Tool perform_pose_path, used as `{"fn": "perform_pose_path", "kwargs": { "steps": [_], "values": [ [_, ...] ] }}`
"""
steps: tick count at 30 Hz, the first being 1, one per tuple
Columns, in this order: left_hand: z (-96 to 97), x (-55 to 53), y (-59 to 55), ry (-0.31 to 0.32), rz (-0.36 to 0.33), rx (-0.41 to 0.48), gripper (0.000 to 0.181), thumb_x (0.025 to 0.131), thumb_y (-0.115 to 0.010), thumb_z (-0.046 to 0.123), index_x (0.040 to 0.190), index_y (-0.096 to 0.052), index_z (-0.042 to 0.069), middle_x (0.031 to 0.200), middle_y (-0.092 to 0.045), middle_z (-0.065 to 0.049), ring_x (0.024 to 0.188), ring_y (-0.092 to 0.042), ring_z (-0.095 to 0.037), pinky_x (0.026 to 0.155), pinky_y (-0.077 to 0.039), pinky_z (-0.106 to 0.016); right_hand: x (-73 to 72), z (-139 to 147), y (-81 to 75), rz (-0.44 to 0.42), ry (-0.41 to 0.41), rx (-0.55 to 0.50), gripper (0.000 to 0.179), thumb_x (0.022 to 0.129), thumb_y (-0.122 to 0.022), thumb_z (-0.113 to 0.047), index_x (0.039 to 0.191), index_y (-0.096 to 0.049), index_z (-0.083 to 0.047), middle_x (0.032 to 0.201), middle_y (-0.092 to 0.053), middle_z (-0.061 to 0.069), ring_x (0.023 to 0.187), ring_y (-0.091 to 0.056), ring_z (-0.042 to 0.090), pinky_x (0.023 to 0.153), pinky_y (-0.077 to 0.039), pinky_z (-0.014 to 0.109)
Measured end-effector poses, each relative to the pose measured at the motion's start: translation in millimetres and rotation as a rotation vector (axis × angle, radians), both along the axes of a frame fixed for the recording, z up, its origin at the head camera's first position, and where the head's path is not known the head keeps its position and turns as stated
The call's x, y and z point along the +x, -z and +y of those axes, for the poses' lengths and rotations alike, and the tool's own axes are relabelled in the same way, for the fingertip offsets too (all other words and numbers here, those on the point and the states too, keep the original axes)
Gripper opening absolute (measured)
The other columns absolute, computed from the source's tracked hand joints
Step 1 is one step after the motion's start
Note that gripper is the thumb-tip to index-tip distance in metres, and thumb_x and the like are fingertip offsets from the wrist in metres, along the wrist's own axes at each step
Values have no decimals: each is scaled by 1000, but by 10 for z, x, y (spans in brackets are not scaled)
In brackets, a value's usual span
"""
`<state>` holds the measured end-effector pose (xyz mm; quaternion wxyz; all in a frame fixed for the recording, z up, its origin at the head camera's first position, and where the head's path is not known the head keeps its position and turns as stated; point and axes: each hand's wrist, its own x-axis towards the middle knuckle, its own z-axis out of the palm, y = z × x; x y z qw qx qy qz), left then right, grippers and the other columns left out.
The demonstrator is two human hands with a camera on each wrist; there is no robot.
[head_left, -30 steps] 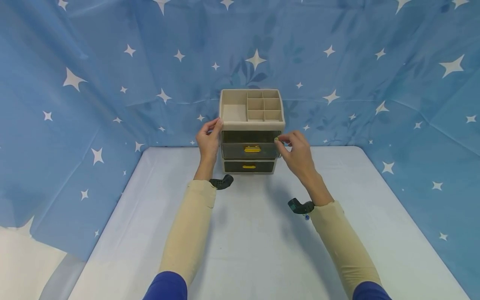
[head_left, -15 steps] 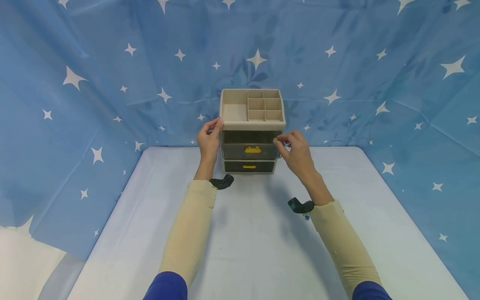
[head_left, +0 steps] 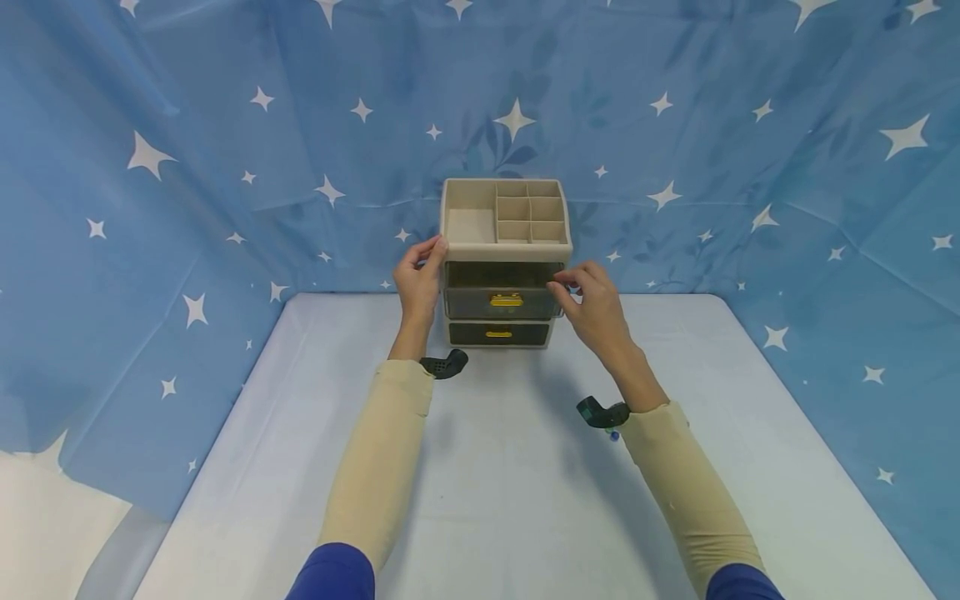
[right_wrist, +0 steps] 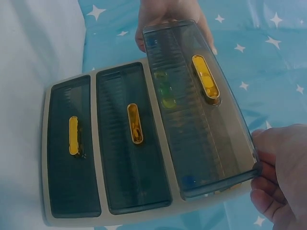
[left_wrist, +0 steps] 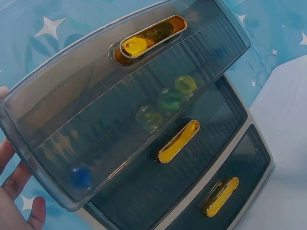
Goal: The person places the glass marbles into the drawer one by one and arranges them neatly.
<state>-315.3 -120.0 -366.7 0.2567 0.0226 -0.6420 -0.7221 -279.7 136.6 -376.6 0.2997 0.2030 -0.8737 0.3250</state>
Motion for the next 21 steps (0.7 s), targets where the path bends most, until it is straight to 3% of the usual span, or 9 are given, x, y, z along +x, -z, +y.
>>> {"fn": "perform_pose_path", "kwargs": {
  "steps": [21],
  "values": [
    [10, 41, -28, -1, 2, -20, 29, 94, -72, 21, 115, -73, 2, 83, -61, 12, 66, -47, -5, 58, -37, -19, 67, 51, 19, 52, -18, -12, 20, 94, -70, -12, 106, -70, 3, 102, -62, 16, 98, -61, 29, 83, -53, 44]
  ]
}}
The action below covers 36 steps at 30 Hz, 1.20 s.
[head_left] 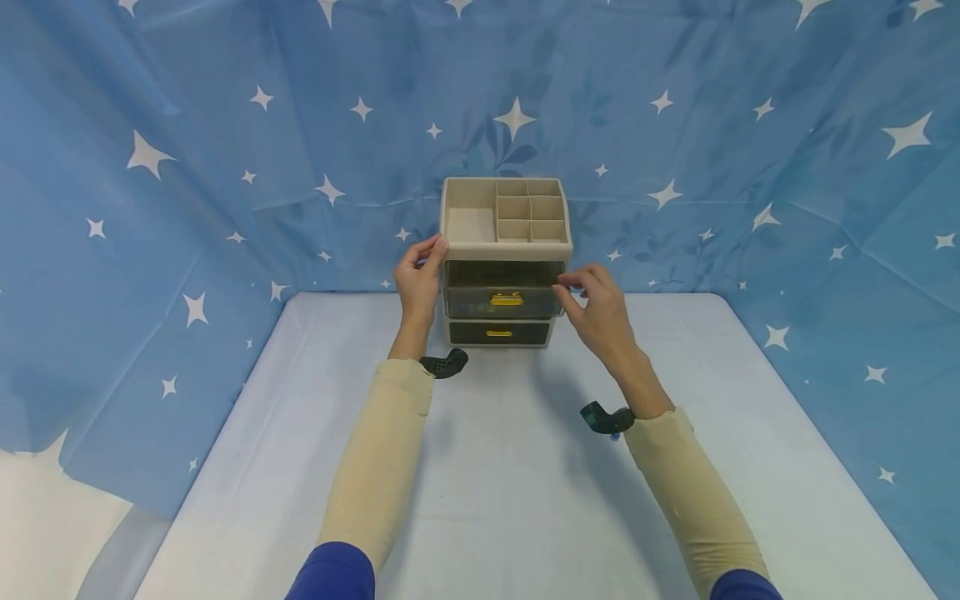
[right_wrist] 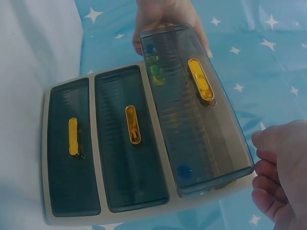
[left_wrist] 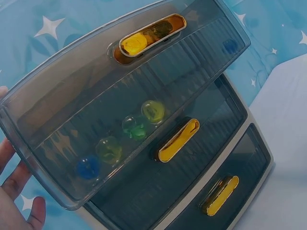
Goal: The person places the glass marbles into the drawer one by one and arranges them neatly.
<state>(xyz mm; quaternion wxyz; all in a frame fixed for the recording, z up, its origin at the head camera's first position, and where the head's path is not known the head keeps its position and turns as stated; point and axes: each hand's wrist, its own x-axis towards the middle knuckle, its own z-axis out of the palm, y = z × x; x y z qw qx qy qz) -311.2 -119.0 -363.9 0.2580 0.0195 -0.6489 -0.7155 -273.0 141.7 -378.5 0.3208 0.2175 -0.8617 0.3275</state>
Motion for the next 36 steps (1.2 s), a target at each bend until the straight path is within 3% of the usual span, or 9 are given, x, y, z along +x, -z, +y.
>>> {"fn": "perform_pose_path", "kwargs": {
  "steps": [15, 23, 29, 36],
  "values": [
    [-3, -10, 10, -4, 6, -11, 29, 94, -71, 21, 116, -73, 1, 85, -62, 10, 68, -49, -7, 60, -38, -18, 122, 109, 53, 10, 7, -25, 20, 92, -72, -11, 106, -67, 3, 101, -62, 18, 93, -60, 30, 81, -54, 46],
    [-40, -257, 219, -13, -3, 1, 34, 92, -73, 32, 116, -74, 8, 86, -61, 14, 69, -48, -5, 59, -37, -19, 192, 160, 87, 10, 10, -33, 19, 92, -72, -9, 105, -67, 3, 100, -63, 18, 92, -60, 30, 80, -54, 47],
    [-41, -276, 257, -17, 20, -2, 35, 90, -75, 39, 113, -76, 13, 86, -62, 14, 70, -50, -6, 61, -38, -20, 248, 192, 141, -20, 38, -19, 18, 92, -72, -10, 106, -67, 2, 100, -63, 16, 93, -60, 28, 79, -52, 44],
    [-42, -277, 262, -22, 33, 2, 32, 91, -75, 37, 111, -77, 13, 86, -63, 14, 71, -51, -5, 61, -39, -20, 305, 224, 228, -58, 50, -19, 20, 92, -72, -11, 107, -67, 1, 102, -63, 16, 94, -59, 29, 81, -53, 46]
  ]
}}
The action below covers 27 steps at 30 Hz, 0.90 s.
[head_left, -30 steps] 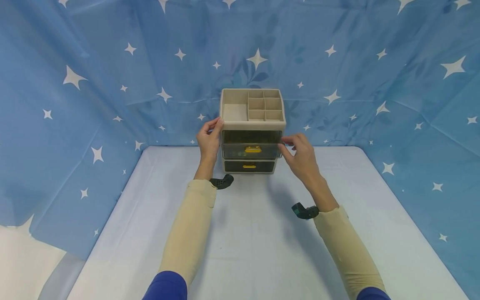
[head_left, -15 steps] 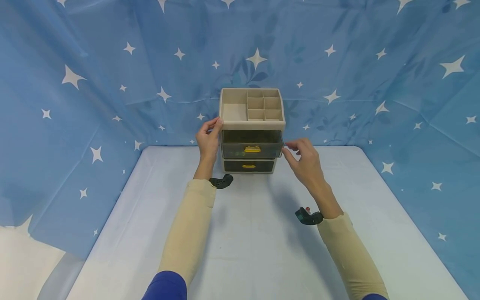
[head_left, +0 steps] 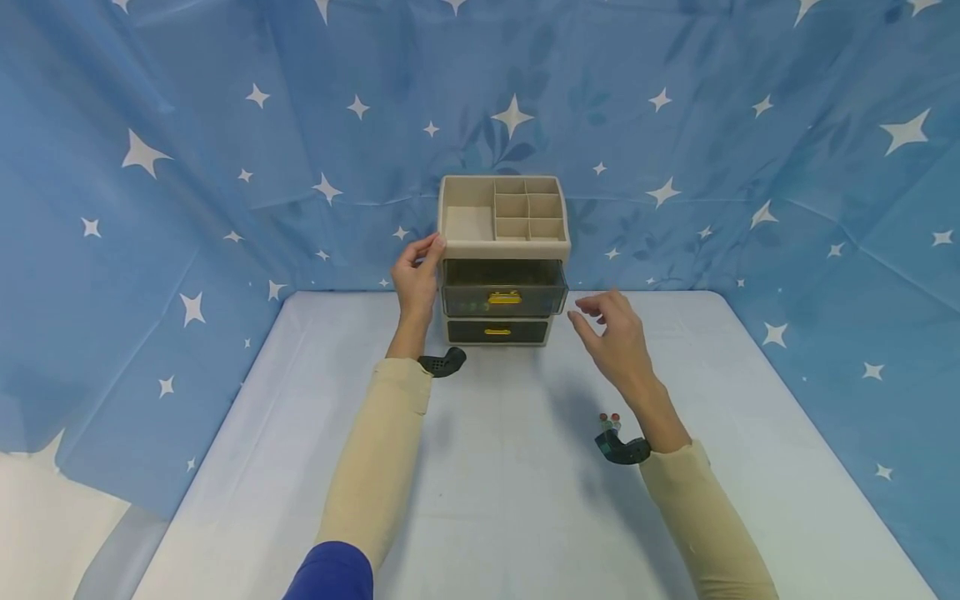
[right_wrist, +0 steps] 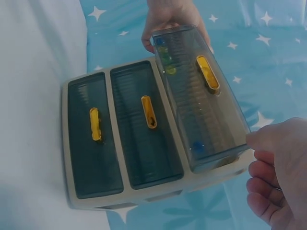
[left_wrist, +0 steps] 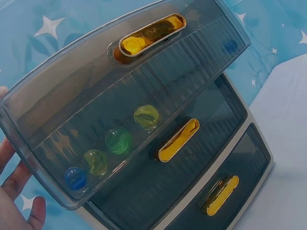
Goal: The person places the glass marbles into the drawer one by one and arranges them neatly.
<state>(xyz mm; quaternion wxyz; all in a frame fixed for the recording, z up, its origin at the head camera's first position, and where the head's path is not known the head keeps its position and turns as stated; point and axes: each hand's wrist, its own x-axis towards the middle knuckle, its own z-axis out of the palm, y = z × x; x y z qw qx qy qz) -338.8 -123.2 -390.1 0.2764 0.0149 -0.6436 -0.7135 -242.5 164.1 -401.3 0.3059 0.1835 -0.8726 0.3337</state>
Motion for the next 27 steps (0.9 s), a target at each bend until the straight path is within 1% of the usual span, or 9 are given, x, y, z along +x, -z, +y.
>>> {"fn": "perform_pose_path", "kwargs": {
  "steps": [10, 14, 16, 21, 23, 27],
  "values": [
    [-1, -7, 5, 0, -13, -4, 34, 90, -75, 39, 112, -76, 13, 87, -63, 14, 70, -50, -7, 59, -38, -21, 52, 37, 124, -18, 2, -5, 21, 91, -73, -12, 107, -67, 0, 102, -64, 16, 93, -59, 29, 79, -54, 49],
    [0, -15, 4, 1, -16, 0, 35, 90, -75, 38, 113, -76, 12, 86, -62, 14, 70, -49, -7, 59, -38, -20, 71, 61, 187, -25, 8, -11, 20, 91, -74, -12, 106, -68, 0, 100, -64, 15, 91, -60, 28, 78, -53, 45],
    [2, -22, -4, -1, -27, -2, 34, 92, -74, 34, 115, -75, 9, 86, -61, 14, 70, -49, -6, 59, -37, -20, 81, 75, 222, -34, 13, -14, 20, 91, -74, -12, 106, -68, 0, 100, -65, 15, 91, -60, 28, 77, -52, 44],
    [48, 154, -173, -3, -44, 1, 29, 95, -71, 23, 116, -73, 3, 84, -61, 13, 69, -49, -6, 59, -37, -19, 117, 109, 311, -84, 27, -23, 21, 92, -72, -13, 108, -68, 0, 101, -64, 15, 92, -59, 28, 78, -53, 47],
    [65, 233, -237, -1, -42, 2, 28, 95, -71, 21, 115, -73, 2, 83, -61, 13, 69, -49, -6, 60, -37, -19, 132, 123, 348, -101, 35, -23, 22, 92, -72, -14, 108, -68, 0, 101, -64, 15, 92, -59, 28, 78, -53, 48],
    [67, 241, -243, 1, -43, 1, 29, 94, -71, 22, 116, -73, 2, 84, -61, 13, 72, -49, -9, 60, -37, -19, 150, 158, 415, -120, 48, -25, 21, 92, -72, -14, 108, -68, -1, 101, -64, 14, 92, -60, 28, 78, -53, 49]
  ]
}}
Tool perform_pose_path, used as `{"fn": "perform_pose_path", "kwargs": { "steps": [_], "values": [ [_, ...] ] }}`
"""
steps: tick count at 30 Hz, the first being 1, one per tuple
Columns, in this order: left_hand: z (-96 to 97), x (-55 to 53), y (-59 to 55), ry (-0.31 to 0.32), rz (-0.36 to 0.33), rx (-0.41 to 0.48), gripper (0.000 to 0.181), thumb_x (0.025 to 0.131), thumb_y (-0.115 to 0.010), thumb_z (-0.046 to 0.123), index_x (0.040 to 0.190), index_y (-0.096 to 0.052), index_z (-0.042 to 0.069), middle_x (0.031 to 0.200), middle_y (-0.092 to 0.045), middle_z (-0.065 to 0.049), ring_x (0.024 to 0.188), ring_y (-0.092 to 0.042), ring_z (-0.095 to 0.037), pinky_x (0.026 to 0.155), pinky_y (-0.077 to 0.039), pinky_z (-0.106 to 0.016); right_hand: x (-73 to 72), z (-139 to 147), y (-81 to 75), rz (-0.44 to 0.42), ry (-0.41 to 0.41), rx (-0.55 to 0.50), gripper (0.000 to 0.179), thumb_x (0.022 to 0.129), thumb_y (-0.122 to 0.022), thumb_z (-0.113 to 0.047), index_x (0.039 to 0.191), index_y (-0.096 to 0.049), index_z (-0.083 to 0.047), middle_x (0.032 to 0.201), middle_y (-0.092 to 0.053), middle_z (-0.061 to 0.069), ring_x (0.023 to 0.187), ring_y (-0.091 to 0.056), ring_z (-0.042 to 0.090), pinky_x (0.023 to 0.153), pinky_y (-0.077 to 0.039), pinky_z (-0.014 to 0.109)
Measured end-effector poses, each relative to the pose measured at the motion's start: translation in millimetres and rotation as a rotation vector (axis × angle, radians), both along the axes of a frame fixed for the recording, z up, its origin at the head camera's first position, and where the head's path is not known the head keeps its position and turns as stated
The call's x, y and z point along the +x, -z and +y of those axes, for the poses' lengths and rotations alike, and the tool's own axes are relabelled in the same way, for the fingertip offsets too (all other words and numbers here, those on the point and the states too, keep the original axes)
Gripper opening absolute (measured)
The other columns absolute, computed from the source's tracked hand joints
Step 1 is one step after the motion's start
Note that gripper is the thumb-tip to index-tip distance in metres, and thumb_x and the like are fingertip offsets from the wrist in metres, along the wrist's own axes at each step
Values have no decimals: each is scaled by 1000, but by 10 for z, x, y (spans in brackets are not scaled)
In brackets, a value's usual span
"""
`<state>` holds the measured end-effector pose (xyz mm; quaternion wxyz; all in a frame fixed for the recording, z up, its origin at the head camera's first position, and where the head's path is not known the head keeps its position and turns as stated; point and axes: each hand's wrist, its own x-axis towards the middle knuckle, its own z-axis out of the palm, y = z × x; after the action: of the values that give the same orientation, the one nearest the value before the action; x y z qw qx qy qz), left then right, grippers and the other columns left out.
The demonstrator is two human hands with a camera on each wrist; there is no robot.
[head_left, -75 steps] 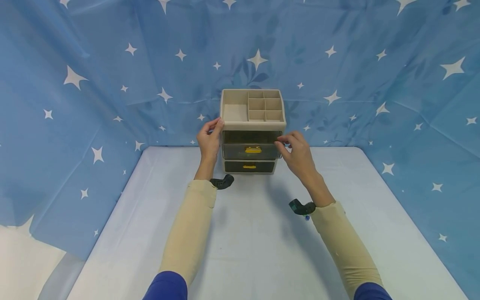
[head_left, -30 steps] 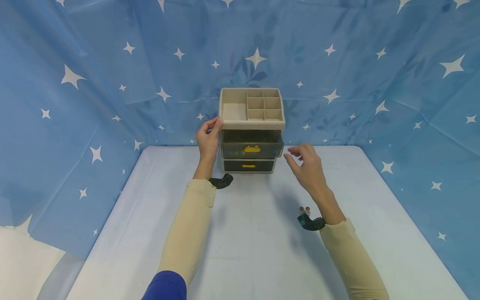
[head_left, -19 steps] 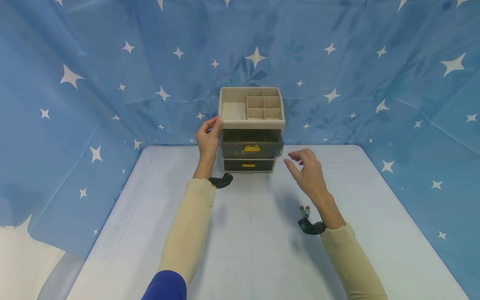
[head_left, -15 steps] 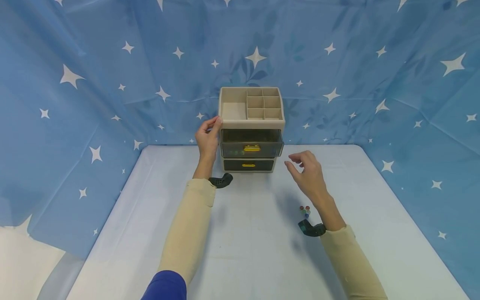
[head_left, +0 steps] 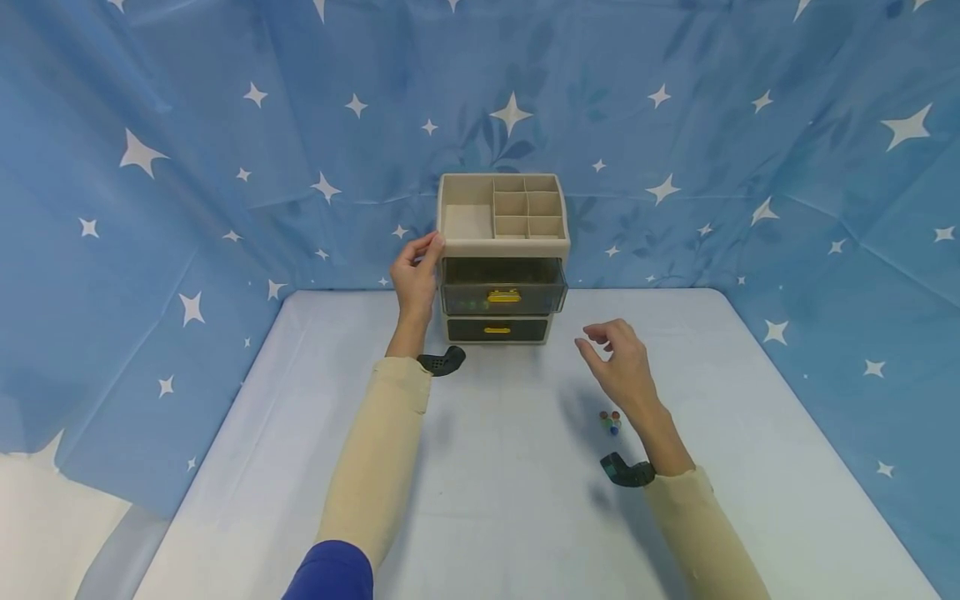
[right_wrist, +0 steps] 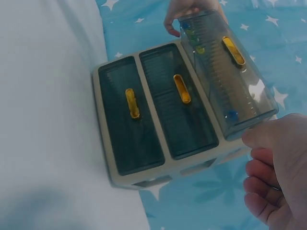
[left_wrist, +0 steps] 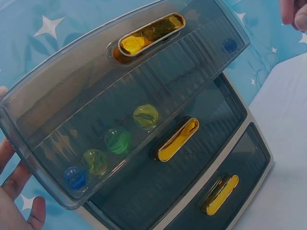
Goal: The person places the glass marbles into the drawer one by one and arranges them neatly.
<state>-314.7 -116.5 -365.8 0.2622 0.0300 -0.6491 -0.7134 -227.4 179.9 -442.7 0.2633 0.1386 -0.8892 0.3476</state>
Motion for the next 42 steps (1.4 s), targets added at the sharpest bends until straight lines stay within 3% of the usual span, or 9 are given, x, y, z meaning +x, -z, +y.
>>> {"fn": "perform_pose_path", "kwargs": {
  "steps": [18, 27, 33, 42],
  "values": [
    [5, 6, 6, -1, 7, -6, 28, 95, -70, 22, 116, -73, 3, 84, -61, 12, 74, -52, -12, 61, -38, -19, 101, 158, 210, -78, 63, 20, 21, 93, -71, -15, 108, -68, 0, 101, -65, 14, 91, -60, 28, 80, -53, 48],
    [-60, -251, 232, -1, 13, -1, 32, 93, -72, 30, 116, -74, 7, 85, -60, 16, 75, -52, -12, 60, -38, -20, 147, 206, 328, -109, 74, 23, 21, 93, -70, -14, 107, -69, 1, 100, -65, 15, 91, -60, 28, 79, -53, 47],
    [-80, -272, 258, -7, 34, 6, 33, 90, -75, 38, 112, -77, 13, 86, -63, 14, 72, -52, -8, 61, -39, -20, 183, 246, 411, -124, 74, 33, 20, 93, -70, -15, 105, -69, 0, 99, -65, 14, 90, -60, 27, 79, -53, 46],
    [-62, -255, 259, -10, 47, -2, 33, 90, -75, 38, 111, -77, 14, 87, -63, 13, 73, -54, -7, 62, -40, -20, 246, 306, 532, -141, 84, 50, 19, 91, -71, -14, 102, -70, 1, 96, -66, 14, 87, -61, 26, 76, -52, 41]
  ]
}}
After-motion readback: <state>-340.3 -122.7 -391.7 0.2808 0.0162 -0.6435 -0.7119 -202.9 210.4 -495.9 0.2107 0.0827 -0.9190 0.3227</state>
